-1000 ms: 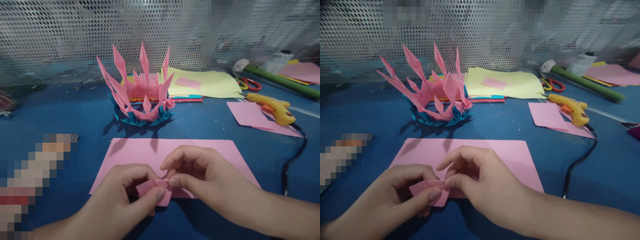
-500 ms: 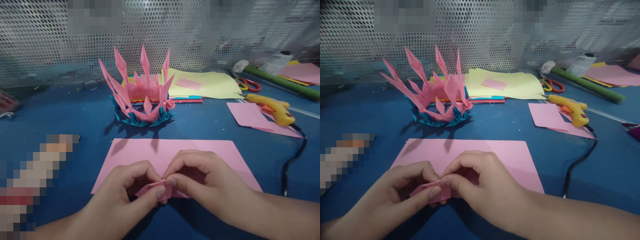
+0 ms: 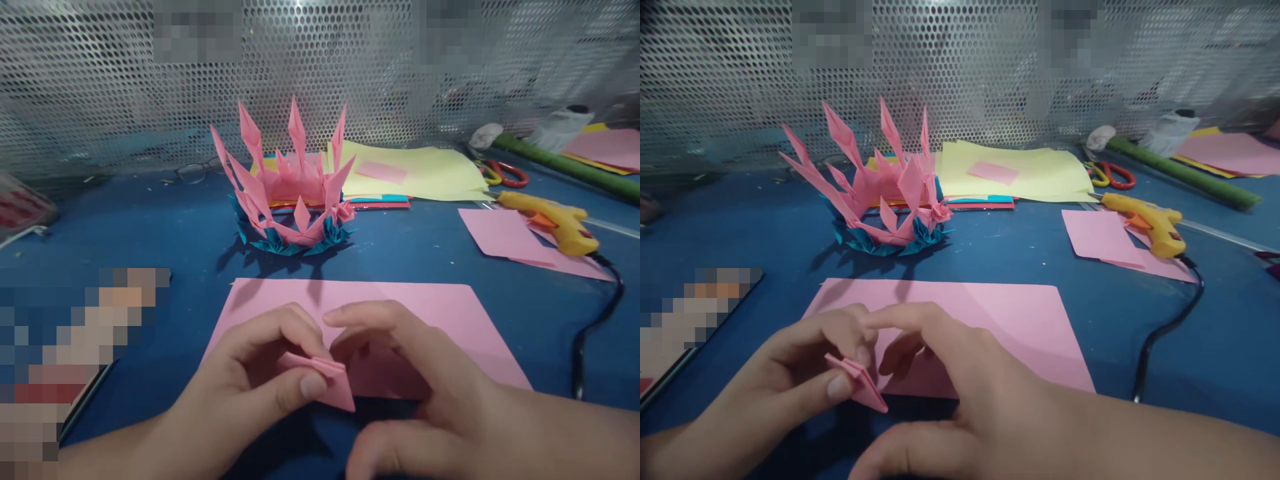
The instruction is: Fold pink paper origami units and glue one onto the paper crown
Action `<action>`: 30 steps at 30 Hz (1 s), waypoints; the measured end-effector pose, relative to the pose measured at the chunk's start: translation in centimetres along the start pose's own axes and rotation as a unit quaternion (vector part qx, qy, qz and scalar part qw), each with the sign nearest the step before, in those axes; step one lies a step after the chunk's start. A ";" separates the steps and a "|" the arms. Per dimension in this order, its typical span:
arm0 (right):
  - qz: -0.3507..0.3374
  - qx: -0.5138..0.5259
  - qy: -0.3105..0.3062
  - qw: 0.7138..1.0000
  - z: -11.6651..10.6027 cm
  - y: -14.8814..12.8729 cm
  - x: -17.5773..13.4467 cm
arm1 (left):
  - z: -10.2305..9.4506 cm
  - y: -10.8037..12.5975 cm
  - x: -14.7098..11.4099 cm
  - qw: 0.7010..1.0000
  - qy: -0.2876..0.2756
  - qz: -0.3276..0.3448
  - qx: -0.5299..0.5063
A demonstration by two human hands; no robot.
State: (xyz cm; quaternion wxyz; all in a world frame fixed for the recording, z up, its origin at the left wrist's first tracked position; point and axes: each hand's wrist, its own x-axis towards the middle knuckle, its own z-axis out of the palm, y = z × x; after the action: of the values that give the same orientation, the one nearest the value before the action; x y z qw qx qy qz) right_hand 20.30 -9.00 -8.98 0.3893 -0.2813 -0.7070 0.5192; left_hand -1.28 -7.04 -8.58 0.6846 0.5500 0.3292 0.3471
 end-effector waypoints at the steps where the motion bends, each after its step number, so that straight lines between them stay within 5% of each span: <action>1: -0.022 -0.017 0.003 1.000 0.1 0.1 -0.1 | 0.0 0.0 0.0 1.000 0.002 -0.011 -0.005; 7: -0.140 -0.132 0.032 0.981 0.0 0.0 -0.5 | -0.1 -0.3 -0.1 0.999 -0.026 0.018 -0.011; 20: -0.153 -0.306 0.061 0.938 0.1 0.4 -0.2 | 0.0 -0.6 0.2 0.998 0.048 -0.017 -0.044; 25: -0.133 -0.275 0.052 0.951 -0.2 0.8 -0.6 | 0.0 -0.2 0.1 0.999 0.007 -0.009 0.034; 30: -0.124 -0.246 0.071 0.959 -0.4 0.7 -0.4 | 0.2 -0.2 0.2 0.997 0.049 -0.015 0.065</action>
State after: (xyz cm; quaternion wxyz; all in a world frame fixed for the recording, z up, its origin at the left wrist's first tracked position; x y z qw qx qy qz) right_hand 20.80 -8.89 -9.66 0.4186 -0.3148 -0.8128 0.2551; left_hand -1.03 -6.99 -8.75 0.6356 0.5708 0.3921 0.3413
